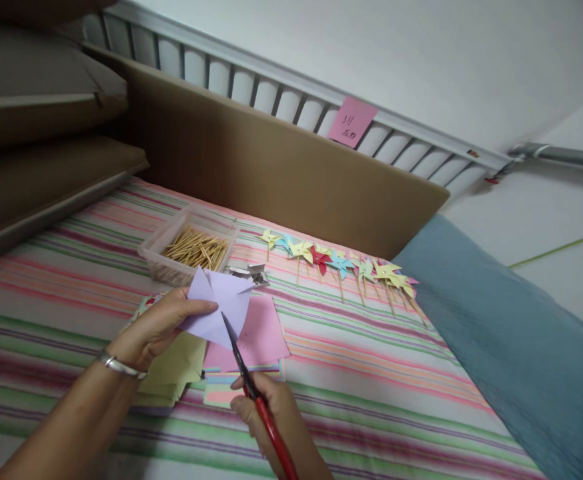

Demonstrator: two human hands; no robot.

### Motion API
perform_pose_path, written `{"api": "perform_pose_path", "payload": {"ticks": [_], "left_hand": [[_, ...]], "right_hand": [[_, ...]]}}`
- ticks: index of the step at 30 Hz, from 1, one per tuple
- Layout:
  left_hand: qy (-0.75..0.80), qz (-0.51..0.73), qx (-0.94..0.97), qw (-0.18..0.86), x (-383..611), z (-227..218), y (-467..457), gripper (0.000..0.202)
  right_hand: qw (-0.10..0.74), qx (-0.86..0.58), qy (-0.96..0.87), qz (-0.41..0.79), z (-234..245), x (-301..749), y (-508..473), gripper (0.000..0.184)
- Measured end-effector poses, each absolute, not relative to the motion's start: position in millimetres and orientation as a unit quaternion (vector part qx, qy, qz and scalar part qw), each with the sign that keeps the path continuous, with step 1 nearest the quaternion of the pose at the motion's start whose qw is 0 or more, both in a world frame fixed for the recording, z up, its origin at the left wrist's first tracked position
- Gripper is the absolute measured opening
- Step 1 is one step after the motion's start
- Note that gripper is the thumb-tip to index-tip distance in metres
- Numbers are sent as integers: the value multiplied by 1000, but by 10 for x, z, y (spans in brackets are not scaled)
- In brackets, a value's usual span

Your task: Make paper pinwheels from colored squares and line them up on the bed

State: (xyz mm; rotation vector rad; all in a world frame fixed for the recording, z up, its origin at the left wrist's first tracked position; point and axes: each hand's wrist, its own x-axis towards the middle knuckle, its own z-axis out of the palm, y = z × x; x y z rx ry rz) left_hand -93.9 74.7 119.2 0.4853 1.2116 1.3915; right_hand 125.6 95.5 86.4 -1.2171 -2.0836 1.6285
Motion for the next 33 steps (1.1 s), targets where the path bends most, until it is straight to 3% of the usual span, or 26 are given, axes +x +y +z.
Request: {"api": "perform_pose_path", "payload": {"ticks": [5, 10, 13, 17, 22, 29, 33], "left_hand": [[539, 594, 198, 563, -927, 1237, 755, 30], [544, 607, 174, 552, -973, 1292, 725, 36], [546, 591, 174, 567, -994, 1293, 707, 34], [558, 551, 215, 582, -900, 1222, 749, 27], [542, 459, 305, 634, -543, 1065, 843, 20], [524, 416, 344, 659, -323, 934, 849, 12], [495, 498, 243, 669, -270, 981, 873, 21]], "right_hand": [[92, -385, -751, 529, 959, 1280, 987, 17], [6, -370, -786, 495, 976, 1544, 1148, 36], [-1, -372, -791, 486, 990, 1767, 1283, 36], [109, -356, -796, 477, 1038, 1891, 1415, 31], [275, -374, -693, 552, 1013, 1721, 1464, 39], [283, -387, -626, 615, 900, 1514, 1443, 39], [375, -385, -565, 626, 899, 1465, 1431, 30]]}}
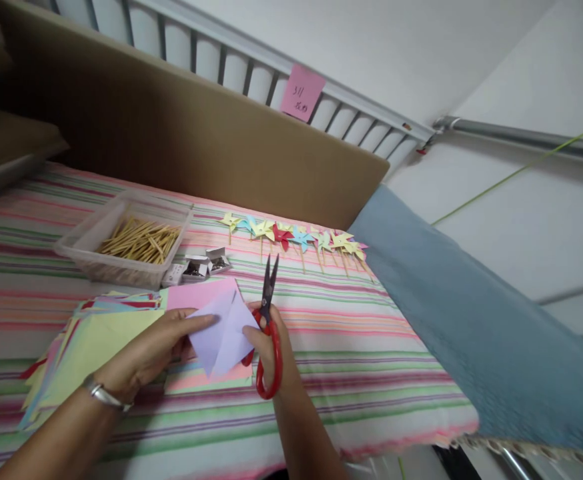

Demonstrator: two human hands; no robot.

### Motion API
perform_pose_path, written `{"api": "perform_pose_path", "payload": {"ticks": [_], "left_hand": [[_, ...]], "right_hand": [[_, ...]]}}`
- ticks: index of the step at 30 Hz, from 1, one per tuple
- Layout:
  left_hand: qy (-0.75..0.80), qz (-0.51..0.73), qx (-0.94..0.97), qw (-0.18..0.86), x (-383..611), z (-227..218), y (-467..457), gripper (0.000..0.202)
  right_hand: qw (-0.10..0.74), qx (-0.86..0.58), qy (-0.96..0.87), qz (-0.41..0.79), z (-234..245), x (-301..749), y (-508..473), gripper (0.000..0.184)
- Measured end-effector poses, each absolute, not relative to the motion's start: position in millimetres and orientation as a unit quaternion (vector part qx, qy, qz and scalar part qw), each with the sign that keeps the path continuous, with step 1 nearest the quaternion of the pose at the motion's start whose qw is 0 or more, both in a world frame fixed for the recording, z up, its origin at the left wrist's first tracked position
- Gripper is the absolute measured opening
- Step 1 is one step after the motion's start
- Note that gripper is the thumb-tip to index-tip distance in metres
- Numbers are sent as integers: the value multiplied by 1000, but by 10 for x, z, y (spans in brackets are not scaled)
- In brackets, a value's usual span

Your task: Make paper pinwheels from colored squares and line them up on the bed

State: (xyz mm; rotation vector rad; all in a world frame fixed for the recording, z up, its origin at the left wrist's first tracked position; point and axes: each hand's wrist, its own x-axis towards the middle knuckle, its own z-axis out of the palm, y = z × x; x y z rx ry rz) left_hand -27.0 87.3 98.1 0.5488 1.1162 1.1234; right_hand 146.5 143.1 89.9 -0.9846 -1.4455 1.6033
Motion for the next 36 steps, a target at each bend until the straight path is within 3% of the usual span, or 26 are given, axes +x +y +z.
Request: {"api": "perform_pose_path", "payload": {"ticks": [4, 10, 16, 22, 36], "left_hand": [[434, 603, 148, 653, -37, 947, 902, 22], [454, 635, 164, 603, 14, 857, 916, 34], [521, 625, 179, 554, -469, 976, 915, 29], [535, 605, 201, 555, -765, 1105, 860, 28], [526, 597, 208, 568, -866, 1145, 814, 32]], "right_hand": [[453, -382, -532, 604, 846, 1379, 1397, 29], [442, -420, -552, 569, 803, 1251, 1340, 29], [331, -407, -603, 601, 804, 1363, 1313, 40], [152, -378, -693, 595, 904, 1482, 1158, 31], [86, -400, -729, 548, 934, 1557, 1135, 31]]}}
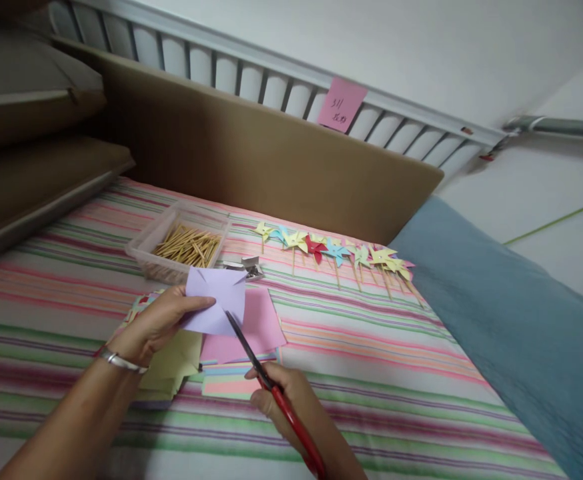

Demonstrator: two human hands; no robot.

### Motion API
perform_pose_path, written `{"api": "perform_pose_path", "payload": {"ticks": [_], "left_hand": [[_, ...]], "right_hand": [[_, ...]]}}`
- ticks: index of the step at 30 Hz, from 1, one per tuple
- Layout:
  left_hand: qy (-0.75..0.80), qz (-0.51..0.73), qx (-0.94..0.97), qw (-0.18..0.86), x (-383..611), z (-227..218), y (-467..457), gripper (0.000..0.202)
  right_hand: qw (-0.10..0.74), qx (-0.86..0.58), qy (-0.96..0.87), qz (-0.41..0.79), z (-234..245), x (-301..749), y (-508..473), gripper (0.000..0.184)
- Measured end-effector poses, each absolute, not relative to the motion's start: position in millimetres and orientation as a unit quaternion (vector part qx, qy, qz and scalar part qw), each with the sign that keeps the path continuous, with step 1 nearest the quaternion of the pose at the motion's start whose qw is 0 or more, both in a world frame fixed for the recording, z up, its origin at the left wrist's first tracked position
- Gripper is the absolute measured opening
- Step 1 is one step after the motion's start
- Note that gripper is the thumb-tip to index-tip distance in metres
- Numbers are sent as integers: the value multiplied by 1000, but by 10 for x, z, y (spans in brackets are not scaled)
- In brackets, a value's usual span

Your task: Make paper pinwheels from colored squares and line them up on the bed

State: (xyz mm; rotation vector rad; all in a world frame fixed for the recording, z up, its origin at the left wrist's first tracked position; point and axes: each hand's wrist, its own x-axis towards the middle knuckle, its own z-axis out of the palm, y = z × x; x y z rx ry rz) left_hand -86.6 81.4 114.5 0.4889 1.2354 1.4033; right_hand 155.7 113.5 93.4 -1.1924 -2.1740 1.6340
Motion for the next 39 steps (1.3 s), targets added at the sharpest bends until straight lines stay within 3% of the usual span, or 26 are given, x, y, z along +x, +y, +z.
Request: {"api": "perform_pose_path", "payload": {"ticks": [23, 35, 39], "left_hand": [[531, 573, 233, 578, -844, 1124, 793, 23], [531, 572, 234, 580, -847, 1148, 810, 28], [556, 582, 216, 553, -889, 1200, 802, 31]], "right_hand": [[89, -402, -732, 542, 936, 1499, 1122, 30], [72, -401, -740, 536, 968, 1494, 1125, 31], [75, -361, -789, 491, 984, 1588, 1173, 23]]}}
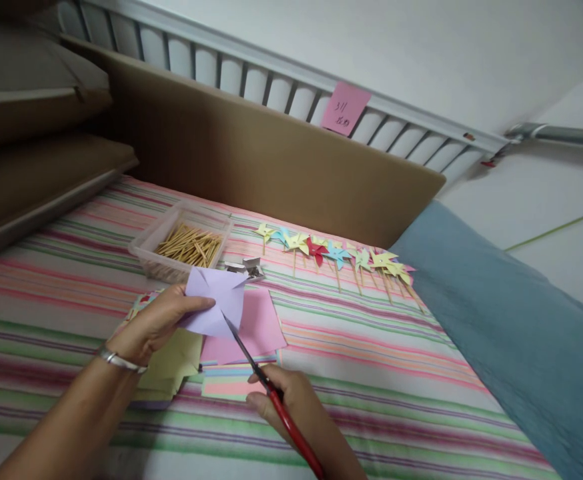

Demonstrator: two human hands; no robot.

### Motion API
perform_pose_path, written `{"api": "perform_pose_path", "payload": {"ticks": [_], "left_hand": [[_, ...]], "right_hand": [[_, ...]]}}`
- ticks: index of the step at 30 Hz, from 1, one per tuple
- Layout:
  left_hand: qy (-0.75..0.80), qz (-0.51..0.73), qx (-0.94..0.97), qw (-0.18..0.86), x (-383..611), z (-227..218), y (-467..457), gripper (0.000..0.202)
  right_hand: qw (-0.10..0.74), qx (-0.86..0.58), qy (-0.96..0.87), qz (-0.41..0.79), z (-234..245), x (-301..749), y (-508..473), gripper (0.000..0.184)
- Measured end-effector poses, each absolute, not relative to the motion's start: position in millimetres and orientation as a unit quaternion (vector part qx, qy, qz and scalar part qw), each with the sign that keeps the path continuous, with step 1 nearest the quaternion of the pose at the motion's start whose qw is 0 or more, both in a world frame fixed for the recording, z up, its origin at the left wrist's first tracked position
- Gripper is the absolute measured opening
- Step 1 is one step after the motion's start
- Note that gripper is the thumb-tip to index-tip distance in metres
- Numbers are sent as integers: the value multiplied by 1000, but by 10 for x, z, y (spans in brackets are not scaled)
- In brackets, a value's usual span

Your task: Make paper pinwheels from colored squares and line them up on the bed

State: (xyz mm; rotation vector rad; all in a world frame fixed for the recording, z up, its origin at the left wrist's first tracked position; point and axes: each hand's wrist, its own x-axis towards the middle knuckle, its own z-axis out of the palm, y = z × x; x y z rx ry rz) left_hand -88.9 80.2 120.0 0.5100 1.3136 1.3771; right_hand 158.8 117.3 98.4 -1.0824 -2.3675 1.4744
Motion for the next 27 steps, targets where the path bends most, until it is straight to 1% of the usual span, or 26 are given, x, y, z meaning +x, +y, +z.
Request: {"api": "perform_pose_path", "payload": {"ticks": [2, 4, 6, 8, 9, 11, 14, 16, 18, 20, 21, 24, 27], "left_hand": [[563, 585, 212, 543, -926, 1216, 788, 33], [567, 583, 211, 542, -956, 1213, 774, 33], [568, 568, 219, 554, -952, 1190, 769, 31], [561, 536, 240, 583, -892, 1154, 778, 27], [557, 516, 254, 600, -840, 1134, 787, 26], [549, 470, 290, 628, -699, 1089, 812, 23], [537, 396, 353, 656, -465, 1015, 845, 17], [540, 361, 381, 658, -349, 968, 857, 13], [541, 350, 386, 660, -288, 936, 860, 14], [528, 364, 367, 674, -273, 929, 860, 16], [516, 379, 350, 683, -272, 934, 860, 18], [475, 455, 281, 699, -234, 959, 866, 17], [435, 536, 209, 692, -102, 953, 882, 11]], "right_hand": [[69, -346, -808, 471, 982, 1697, 1244, 21], [81, -366, -808, 454, 973, 1822, 1344, 23], [132, -416, -780, 448, 963, 1926, 1449, 29], [207, -445, -740, 459, 965, 1980, 1528, 37], [242, -438, -726, 472, 971, 1983, 1550, 40], [285, -389, -714, 506, 983, 1945, 1556, 44], [306, -335, -687, 568, 973, 1808, 1504, 43], [301, -335, -664, 596, 944, 1708, 1464, 44], [287, -351, -651, 609, 916, 1631, 1436, 45], [289, -369, -632, 617, 902, 1585, 1425, 44], [303, -375, -616, 623, 900, 1570, 1425, 42], [372, -377, -558, 639, 887, 1536, 1440, 35], [451, -376, -512, 626, 832, 1479, 1447, 34]]}}
